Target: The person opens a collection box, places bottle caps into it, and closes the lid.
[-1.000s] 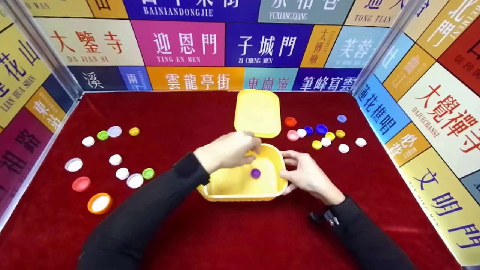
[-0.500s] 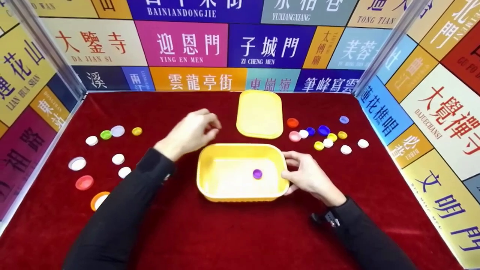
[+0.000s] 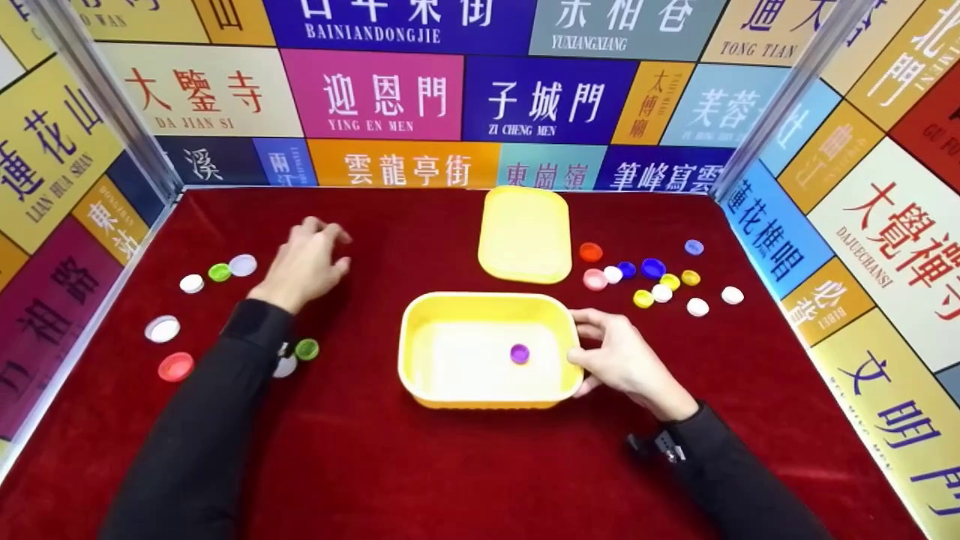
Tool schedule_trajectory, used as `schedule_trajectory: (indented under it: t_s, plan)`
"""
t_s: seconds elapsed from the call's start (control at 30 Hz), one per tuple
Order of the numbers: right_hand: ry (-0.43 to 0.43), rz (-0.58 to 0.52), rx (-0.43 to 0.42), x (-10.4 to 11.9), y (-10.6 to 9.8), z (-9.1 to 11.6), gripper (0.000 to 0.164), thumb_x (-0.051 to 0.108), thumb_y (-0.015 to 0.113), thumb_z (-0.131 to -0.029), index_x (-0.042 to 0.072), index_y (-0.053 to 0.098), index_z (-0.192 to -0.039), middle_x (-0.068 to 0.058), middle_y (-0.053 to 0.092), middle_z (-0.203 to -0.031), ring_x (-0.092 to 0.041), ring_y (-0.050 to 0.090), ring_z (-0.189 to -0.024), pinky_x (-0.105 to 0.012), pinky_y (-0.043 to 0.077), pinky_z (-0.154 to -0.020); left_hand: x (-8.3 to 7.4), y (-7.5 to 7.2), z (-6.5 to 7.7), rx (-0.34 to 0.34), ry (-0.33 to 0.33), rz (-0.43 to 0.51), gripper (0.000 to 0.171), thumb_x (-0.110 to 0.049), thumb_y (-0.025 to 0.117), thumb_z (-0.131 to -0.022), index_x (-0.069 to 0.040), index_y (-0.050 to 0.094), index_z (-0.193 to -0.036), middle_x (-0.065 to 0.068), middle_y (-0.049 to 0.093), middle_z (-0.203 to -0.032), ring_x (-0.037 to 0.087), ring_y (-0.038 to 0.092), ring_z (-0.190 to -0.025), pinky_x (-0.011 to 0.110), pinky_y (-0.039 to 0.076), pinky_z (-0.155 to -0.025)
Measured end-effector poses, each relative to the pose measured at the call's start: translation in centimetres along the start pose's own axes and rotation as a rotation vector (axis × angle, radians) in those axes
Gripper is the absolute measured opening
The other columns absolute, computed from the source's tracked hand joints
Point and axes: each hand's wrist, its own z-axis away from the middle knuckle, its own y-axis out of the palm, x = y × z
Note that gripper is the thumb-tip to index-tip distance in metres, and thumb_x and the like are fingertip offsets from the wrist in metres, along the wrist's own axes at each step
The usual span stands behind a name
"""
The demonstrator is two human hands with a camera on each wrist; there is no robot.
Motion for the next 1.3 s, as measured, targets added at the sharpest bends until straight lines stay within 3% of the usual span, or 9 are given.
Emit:
schedule_trajectory:
  t_s: [0.2,0.43,0.77,1.07,1.3]
  plan:
    - [-0.008,-0.005,0.007,-0.1,0.0,0.0,0.071,-0.006,0.073,-0.100,0.000,0.056,-0.168,-0.031,0.072,-0.154,-0.037,0.088,-0.092,-0.049,0.072,-0.064,3.2,-0.2,-0.1,0.059,-0.104,-0.016,0.048,-0.017,0.071,-0.108,0.003,0.065,-0.152,0.038,0.048,-0.161,0.063,0.047,-0.146,0.081,0.052,-0.115]
    - [0.009,0.003,0.004,0.1,0.0,-0.1,0.070,-0.005,0.074,-0.101,0.001,0.056,-0.168,-0.031,0.072,-0.155,-0.036,0.088,-0.090,-0.048,0.072,-0.065,4.8,-0.4,0.0,0.147,-0.152,-0.042,0.054,-0.015,0.069,-0.108,0.007,0.061,-0.157,0.043,0.046,-0.164,0.068,0.045,-0.148,0.080,0.047,-0.123]
    - [0.007,0.004,0.007,-0.1,-0.1,-0.1,0.069,-0.004,0.075,-0.101,0.002,0.058,-0.167,-0.030,0.073,-0.154,-0.035,0.088,-0.088,-0.048,0.072,-0.065,5.5,-0.8,0.5,0.089,-0.114,-0.070,0.041,0.000,0.066,-0.102,0.012,0.072,-0.141,0.045,0.061,-0.140,0.072,0.058,-0.134,0.078,0.052,-0.117]
    - [-0.003,0.014,-0.004,0.0,-0.2,0.2,0.071,-0.004,0.074,-0.100,0.003,0.057,-0.168,-0.029,0.075,-0.153,-0.035,0.088,-0.089,-0.048,0.072,-0.065,5.0,-0.8,1.2,0.023,-0.004,-0.071,0.032,0.008,0.056,-0.097,0.014,0.078,-0.119,0.042,0.070,-0.119,0.063,0.067,-0.118,0.069,0.059,-0.106]
    - [-0.010,0.000,0.007,0.0,-0.1,0.0,0.070,-0.004,0.074,-0.100,0.000,0.056,-0.168,-0.031,0.074,-0.153,-0.036,0.088,-0.091,-0.048,0.072,-0.065,4.2,-0.8,2.7,0.028,0.060,-0.064,0.026,0.007,0.060,-0.099,0.013,0.078,-0.116,0.039,0.071,-0.115,0.057,0.068,-0.113,0.067,0.062,-0.102]
